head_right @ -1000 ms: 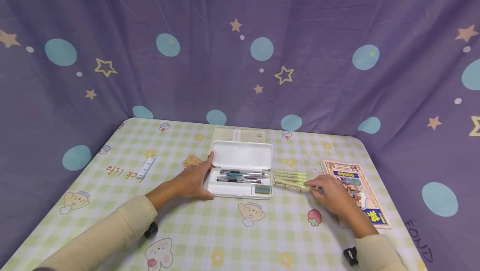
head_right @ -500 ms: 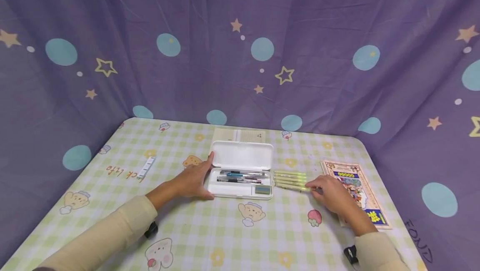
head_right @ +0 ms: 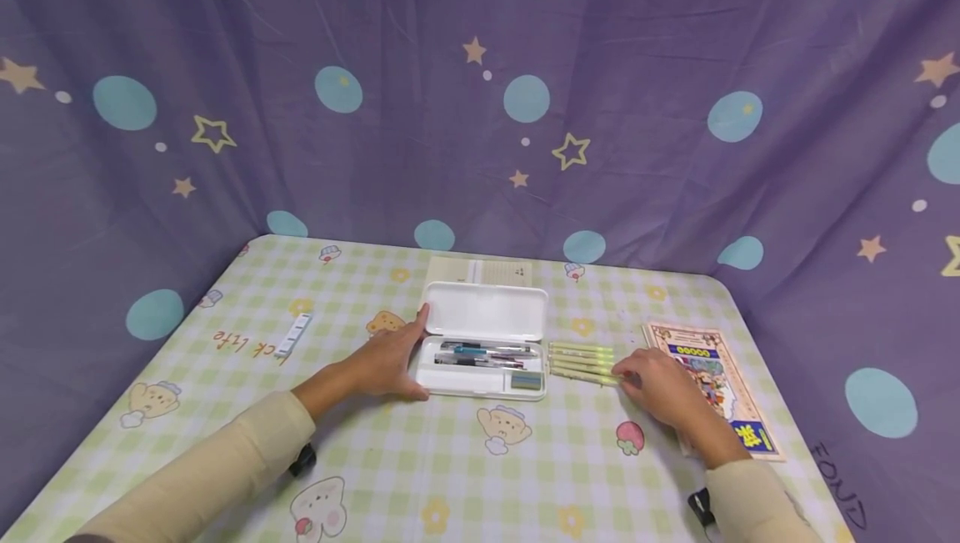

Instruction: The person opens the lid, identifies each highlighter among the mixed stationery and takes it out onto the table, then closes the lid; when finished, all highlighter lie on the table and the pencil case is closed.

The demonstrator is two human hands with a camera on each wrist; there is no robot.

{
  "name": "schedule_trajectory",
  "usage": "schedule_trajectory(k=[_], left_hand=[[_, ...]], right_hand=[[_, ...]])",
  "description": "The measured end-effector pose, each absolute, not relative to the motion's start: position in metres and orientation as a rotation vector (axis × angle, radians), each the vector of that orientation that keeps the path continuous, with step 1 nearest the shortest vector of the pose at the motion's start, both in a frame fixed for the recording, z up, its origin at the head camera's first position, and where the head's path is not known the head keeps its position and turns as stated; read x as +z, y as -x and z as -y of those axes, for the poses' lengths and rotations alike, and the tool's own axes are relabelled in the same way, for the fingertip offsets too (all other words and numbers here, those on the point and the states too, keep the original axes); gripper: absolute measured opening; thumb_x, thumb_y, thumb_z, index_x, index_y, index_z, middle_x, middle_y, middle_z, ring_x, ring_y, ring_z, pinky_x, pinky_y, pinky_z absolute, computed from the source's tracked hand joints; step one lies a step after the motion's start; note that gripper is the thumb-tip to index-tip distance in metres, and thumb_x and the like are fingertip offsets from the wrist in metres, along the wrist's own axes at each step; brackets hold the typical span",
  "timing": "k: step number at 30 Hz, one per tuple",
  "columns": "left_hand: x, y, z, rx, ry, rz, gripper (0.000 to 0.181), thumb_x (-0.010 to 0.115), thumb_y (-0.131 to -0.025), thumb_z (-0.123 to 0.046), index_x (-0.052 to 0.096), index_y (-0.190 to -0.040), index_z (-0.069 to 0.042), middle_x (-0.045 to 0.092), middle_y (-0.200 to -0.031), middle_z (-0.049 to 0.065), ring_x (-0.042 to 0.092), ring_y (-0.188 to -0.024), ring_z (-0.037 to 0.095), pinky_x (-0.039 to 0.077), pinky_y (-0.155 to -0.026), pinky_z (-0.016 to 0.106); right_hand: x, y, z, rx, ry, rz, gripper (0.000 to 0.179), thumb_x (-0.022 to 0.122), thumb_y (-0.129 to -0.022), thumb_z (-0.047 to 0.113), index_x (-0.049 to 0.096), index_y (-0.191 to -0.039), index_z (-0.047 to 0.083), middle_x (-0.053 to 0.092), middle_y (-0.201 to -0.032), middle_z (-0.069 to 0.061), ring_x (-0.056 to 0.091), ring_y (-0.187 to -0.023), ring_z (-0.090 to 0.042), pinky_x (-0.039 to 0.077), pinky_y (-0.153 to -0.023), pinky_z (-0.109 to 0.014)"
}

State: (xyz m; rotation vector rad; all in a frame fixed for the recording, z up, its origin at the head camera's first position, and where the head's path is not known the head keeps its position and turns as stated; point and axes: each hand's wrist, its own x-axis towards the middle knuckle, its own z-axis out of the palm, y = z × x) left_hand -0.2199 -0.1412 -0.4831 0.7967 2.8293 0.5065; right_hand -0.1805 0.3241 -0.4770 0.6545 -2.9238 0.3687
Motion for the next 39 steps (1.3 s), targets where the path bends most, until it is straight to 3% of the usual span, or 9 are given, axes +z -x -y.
schedule_trajectory(k=[11, 24, 30, 39], left_hand=[[-0.483, 0.22, 0.141, 0.507, -0.785, -2.831, 0.147, 0.089, -0.065, -0.062, -0.004, -0.164, -0.005, 0.044, -0.159, 0.015, 0.05, -0.141, 0.031, 0.041, -0.109, 0.054], [-0.481, 0.219, 0.14, 0.518, -0.779, -2.825, 0.147, 0.09, -0.065, -0.061, -0.005, -0.164, -0.005, 0.042, -0.16, 0.016, 0.05, -0.141, 0.031, 0.041, -0.11, 0.054], [-0.481, 0.218, 0.139, 0.515, -0.774, -2.827, 0.148, 0.09, -0.065, -0.061, -0.005, -0.164, -0.005, 0.043, -0.16, 0.016, 0.05, -0.141, 0.031, 0.041, -0.11, 0.053], [-0.481, 0.218, 0.139, 0.521, -0.772, -2.828, 0.146, 0.09, -0.066, -0.059, -0.004, -0.164, -0.005, 0.043, -0.159, 0.016, 0.049, -0.142, 0.031, 0.041, -0.111, 0.053]], right_hand=[[-0.465, 0.184, -0.321, 0.426, -0.735, 2.781, 0.018, 0.081, -0.082, 0.006, 0.08, -0.099, 0.013, 0.072, -0.089, 0.003, 0.065, -0.08, -0.018, 0.053, -0.069, -0.037], [-0.433, 0.209, -0.289, 0.494, -0.758, 2.764, 0.02, 0.075, -0.09, 0.008, 0.078, -0.109, 0.011, 0.076, -0.098, -0.003, 0.068, -0.084, -0.021, 0.055, -0.072, -0.041], [-0.426, 0.225, -0.271, 0.564, -0.76, 2.818, 0.029, 0.072, -0.094, 0.01, 0.073, -0.122, 0.008, 0.077, -0.109, -0.009, 0.071, -0.087, -0.023, 0.055, -0.073, -0.041], [-0.429, 0.249, -0.249, 0.622, -0.757, 2.84, 0.042, 0.069, -0.096, 0.011, 0.064, -0.137, 0.005, 0.077, -0.106, -0.01, 0.073, -0.088, -0.023, 0.055, -0.073, -0.042]])
